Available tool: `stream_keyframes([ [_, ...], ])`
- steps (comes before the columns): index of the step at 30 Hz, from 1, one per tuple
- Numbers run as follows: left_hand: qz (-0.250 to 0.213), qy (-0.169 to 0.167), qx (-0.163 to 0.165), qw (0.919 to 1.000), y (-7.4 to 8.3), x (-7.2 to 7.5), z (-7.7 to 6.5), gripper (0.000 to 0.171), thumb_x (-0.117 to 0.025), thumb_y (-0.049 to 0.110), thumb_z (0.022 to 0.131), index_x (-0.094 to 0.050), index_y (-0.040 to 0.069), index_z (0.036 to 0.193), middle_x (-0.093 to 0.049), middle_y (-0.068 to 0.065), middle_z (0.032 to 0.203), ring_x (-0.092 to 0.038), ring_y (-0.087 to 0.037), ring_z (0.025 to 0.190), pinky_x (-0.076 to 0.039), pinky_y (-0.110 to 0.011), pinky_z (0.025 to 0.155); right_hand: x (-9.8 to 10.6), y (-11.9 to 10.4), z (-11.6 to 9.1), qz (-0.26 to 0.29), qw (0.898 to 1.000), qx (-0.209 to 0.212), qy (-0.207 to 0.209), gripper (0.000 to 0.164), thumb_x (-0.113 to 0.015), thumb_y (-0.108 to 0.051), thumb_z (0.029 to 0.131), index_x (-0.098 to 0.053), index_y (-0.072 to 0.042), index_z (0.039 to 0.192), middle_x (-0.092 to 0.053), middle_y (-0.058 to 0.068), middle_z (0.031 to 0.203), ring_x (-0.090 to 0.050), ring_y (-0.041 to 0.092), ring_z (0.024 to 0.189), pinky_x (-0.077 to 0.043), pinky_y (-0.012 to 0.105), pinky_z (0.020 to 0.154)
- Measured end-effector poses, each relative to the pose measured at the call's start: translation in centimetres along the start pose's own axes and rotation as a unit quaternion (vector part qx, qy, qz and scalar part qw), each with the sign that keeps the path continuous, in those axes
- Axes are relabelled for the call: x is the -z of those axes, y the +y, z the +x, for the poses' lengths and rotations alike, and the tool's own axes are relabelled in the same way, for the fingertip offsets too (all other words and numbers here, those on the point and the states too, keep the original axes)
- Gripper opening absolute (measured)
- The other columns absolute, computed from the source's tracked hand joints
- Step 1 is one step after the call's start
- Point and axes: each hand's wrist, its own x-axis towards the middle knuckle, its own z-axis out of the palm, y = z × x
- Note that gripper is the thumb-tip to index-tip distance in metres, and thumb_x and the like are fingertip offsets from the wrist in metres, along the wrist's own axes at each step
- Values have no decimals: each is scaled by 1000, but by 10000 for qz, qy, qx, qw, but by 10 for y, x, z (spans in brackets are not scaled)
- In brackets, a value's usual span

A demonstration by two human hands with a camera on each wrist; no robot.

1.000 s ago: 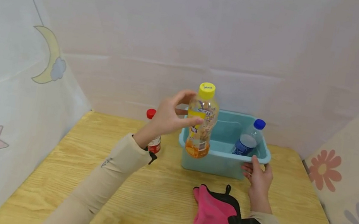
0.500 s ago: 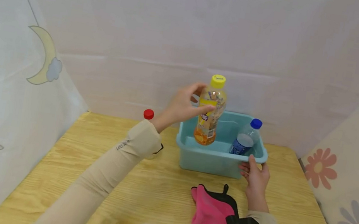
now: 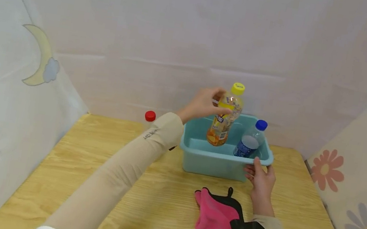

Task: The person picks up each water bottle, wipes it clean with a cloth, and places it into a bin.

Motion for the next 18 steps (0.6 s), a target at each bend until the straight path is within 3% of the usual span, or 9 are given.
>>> stream_keyframes([
  [8, 368, -278, -11, 9989, -4, -11, 13, 59, -67, 37, 81, -44, 6, 126, -54, -3, 110, -49, -13, 101, -44, -19, 80, -1, 2, -7, 100, 9999, 48, 35, 41, -61, -25, 87, -41, -12, 121, -65, 1, 63, -63, 10, 57, -51, 21, 51],
  [13, 494, -528, 83, 9973, -8, -20, 19, 62, -68, 35, 80, -42, 5, 128, -52, -5, 111, -47, -14, 98, -42, -20, 77, -4, 4, -9, 46, 9999, 50, 85, 49, -61, -25, 87, -38, -9, 127, -64, 0, 62, -63, 10, 57, -51, 21, 51],
  [18, 584, -941, 139, 9937, -16, -30, 23, 77, -68, 32, 81, -28, 7, 141, -48, -8, 129, -47, -16, 113, -43, -22, 87, -7, 6, -10, -41, 9998, 2, 188, 53, -61, -26, 87, -36, -8, 130, -64, 0, 62, -62, 9, 57, -51, 21, 51],
])
